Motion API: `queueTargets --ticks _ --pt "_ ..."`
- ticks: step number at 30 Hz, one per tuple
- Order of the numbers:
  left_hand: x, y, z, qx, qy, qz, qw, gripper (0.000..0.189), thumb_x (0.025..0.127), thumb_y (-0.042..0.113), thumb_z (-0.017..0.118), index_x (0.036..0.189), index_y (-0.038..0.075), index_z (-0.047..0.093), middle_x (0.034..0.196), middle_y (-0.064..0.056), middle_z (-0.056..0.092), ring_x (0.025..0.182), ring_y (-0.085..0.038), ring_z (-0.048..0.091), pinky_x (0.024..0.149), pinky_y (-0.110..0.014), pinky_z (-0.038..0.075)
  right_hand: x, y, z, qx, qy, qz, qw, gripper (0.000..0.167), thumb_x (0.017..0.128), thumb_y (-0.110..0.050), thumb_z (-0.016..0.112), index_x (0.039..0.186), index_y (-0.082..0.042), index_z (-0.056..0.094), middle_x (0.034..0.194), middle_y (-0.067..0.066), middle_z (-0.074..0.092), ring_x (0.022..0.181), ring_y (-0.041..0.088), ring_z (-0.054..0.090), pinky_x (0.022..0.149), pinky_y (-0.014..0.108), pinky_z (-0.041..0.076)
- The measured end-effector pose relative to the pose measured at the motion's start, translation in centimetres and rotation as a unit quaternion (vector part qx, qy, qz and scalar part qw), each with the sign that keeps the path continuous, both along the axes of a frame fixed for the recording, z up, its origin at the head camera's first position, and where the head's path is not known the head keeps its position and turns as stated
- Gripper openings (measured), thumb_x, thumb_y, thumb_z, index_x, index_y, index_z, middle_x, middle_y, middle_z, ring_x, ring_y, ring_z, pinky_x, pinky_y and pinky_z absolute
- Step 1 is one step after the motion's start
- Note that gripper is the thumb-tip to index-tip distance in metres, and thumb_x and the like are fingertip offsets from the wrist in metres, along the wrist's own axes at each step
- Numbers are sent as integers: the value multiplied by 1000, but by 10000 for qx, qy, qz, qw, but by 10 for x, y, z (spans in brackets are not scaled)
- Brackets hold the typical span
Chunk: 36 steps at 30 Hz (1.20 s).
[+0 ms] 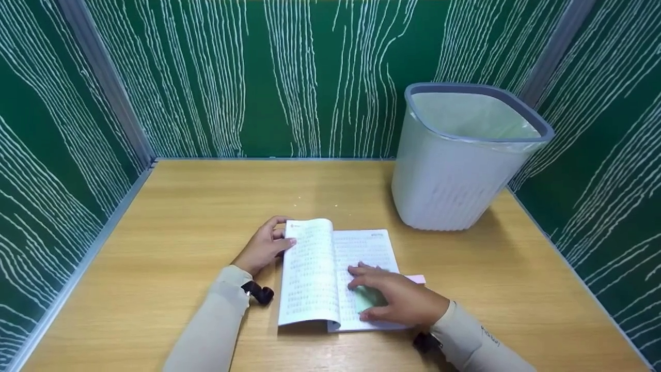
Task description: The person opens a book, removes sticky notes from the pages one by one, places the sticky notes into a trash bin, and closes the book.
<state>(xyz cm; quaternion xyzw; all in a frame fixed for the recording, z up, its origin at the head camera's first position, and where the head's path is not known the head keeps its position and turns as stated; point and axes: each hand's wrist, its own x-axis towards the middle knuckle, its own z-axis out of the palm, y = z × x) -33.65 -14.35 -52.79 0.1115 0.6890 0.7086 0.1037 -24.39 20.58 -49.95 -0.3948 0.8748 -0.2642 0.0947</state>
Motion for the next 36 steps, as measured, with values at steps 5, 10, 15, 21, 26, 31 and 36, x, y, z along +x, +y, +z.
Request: queueTargets --ticks 5,10,15,21,26,31,36 --pt "1 -1 0 -58 -14 11 10000 49 99 -2 64 144 10 47 113 -18 73 93 -25 73 78 -34 60 -3 1 0 -220 -230 23 9995 33 97 -28 72 130 -25 69 163 2 43 156 29 30 124 57 26" --pt "1 -1 -1 -45 -41 -42 10000 49 100 0 64 144 10 46 114 -17 73 92 -25 73 78 -34 61 -7 3 -1 -761 -625 -185 9950 7 101 -21 68 99 -25 73 156 1 53 153 28 36 124 57 28" --pt "-1 -1 -2 -3 -30 -108 9999 51 100 -1 62 147 9 43 112 -17 73 89 -23 73 76 -33 60 -11 6 -1 -942 -860 -338 9913 21 101 -21 67 81 -27 64 150 -3 58 152 27 39 124 49 30" --pt "-1 -1 -2 -187 -60 50 9998 72 100 0 63 161 11 27 114 -15 72 88 -20 72 74 -29 58 -14 9 1 -1014 -1165 -644 9859 20 102 -21 65 82 -26 66 143 -7 64 149 23 43 114 23 37" --pt "0 0 0 -150 -60 76 9998 71 99 2 65 160 10 29 122 -17 71 93 -23 72 78 -33 60 -16 10 2 -1295 -1389 -841 9782 19 103 -21 62 86 -21 67 136 -3 69 145 23 49 112 23 39" --pt "1 1 2 -214 226 19 9995 47 99 8 68 142 2 50 126 -16 72 101 -25 73 85 -37 62 -18 12 3 -1570 -1658 -958 9689 18 105 -19 60 88 -14 66 133 0 71 143 22 51 120 42 36" --pt "1 2 2 -261 458 134 9985 38 96 9 72 131 4 60 124 -14 70 109 -25 67 92 -34 59 -20 14 3 -1657 -1660 -934 9676 19 105 -18 59 89 -11 66 132 1 72 142 25 52 121 51 33"
